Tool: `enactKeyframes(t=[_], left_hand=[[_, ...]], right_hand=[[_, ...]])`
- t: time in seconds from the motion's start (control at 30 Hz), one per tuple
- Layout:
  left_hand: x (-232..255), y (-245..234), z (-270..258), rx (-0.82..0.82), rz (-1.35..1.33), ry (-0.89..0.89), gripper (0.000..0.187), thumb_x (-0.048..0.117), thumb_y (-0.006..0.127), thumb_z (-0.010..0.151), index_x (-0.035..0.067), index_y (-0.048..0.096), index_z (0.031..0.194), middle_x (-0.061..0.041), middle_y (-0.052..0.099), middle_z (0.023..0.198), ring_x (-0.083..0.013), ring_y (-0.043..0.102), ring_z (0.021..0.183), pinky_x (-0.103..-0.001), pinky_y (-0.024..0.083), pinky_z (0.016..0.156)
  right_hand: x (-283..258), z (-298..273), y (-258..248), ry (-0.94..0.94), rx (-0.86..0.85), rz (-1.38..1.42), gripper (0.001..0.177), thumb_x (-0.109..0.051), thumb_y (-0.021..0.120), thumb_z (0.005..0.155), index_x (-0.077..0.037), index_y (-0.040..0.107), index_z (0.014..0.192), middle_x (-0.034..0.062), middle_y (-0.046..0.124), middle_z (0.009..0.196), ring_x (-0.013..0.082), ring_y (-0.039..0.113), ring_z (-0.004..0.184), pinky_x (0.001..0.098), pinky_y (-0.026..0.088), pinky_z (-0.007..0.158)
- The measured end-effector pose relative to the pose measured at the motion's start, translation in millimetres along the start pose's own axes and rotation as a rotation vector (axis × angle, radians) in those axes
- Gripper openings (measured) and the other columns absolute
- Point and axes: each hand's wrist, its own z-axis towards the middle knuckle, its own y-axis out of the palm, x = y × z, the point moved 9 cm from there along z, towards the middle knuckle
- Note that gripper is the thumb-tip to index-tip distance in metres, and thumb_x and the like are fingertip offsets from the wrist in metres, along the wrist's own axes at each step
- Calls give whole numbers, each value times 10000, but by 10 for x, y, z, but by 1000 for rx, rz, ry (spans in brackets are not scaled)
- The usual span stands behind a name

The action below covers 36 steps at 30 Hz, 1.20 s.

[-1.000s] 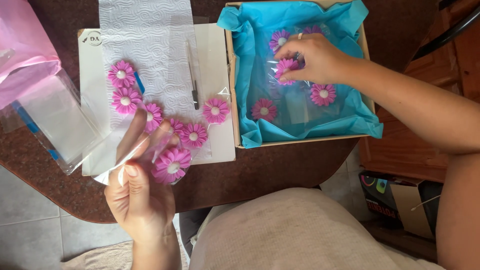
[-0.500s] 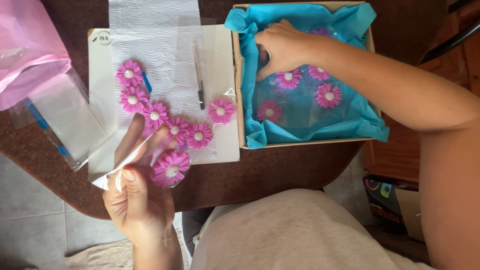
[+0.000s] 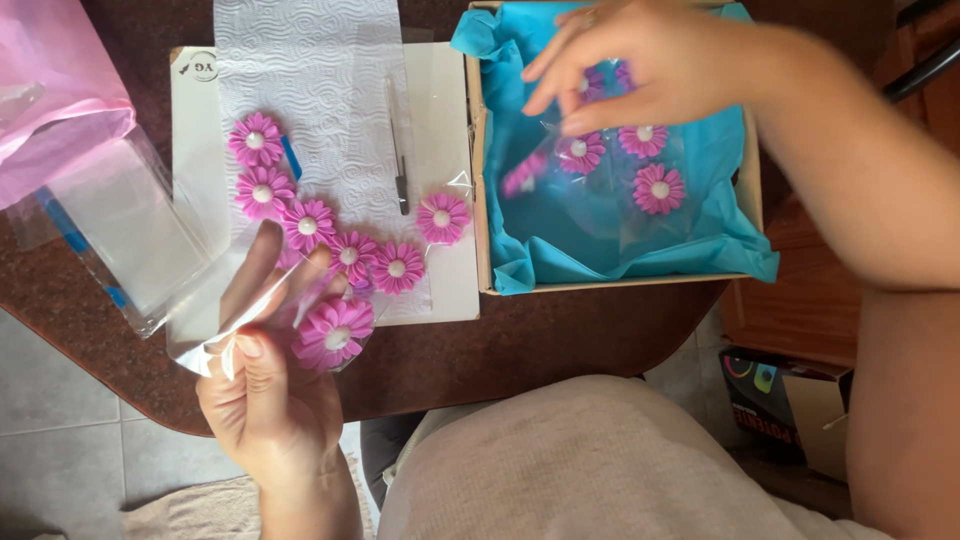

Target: Packaging small decorative flowers into individual plastic bags and arranging them in a gift box

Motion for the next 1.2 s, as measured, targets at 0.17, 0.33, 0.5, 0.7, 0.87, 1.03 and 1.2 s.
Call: enactKeyframes(t=[0.17,0.33,0.5,0.7,0.87,1.03,1.2], left_hand=[[-8,77,31,5,2,-33,322,310,520,1122,40,585,1285,-319,478,1566,-427,676,1262,-487,640,1004],[-162,-18,-32,31,-109,-84,364,245,544,1093,-60,581,1288,-337,579,1401,-525,691,1203,-553,640,1060],[-206,-39,-58,37,-128,-130,375,256,555,1085,-51,605,1295,-319,599,1388,-476,701,1180,-554,606,1097],[-251,-7,-35,10,-140,-127,348,252,561,1092,-33,618,1284,-285,568,1453,-479,697,1197,-555,619,1081],[-265,-6,-44,19,-136,-146,367,254,563,1082,-47,610,1286,-319,585,1413,-480,703,1171,-538,628,1043],[-309,19,-50,32,-103,-183,464,289,556,1057,-98,567,1312,-352,638,1290,-424,719,1068,-485,623,967],[-289,19,-69,15,-123,-164,414,270,549,1078,-74,589,1305,-338,638,1303,-448,714,1128,-527,611,1041]], right_hand=[[-287,-256,-301,30,11,86,168,-112,511,1025,10,569,1126,245,692,1275,397,671,1297,493,590,1069],[-116,-487,-207,308,32,283,435,-123,270,1090,95,558,1332,264,669,1341,355,710,1228,444,614,1020],[732,-1177,355,765,469,1009,96,-95,545,1064,-103,595,983,65,594,821,223,719,794,281,533,540],[565,-1263,963,976,682,1271,178,-162,423,1062,-141,495,900,293,690,1365,438,706,1269,516,599,992],[522,-1491,937,1081,538,835,144,-51,593,991,-62,486,895,255,772,1120,381,801,999,458,672,780],[453,-1553,881,1026,204,562,378,-102,646,932,-135,546,1295,218,820,1123,311,847,918,396,675,628],[202,-1326,709,951,-341,-154,1154,-35,606,898,-372,-204,1647,14,542,1496,177,641,492,306,494,406]])
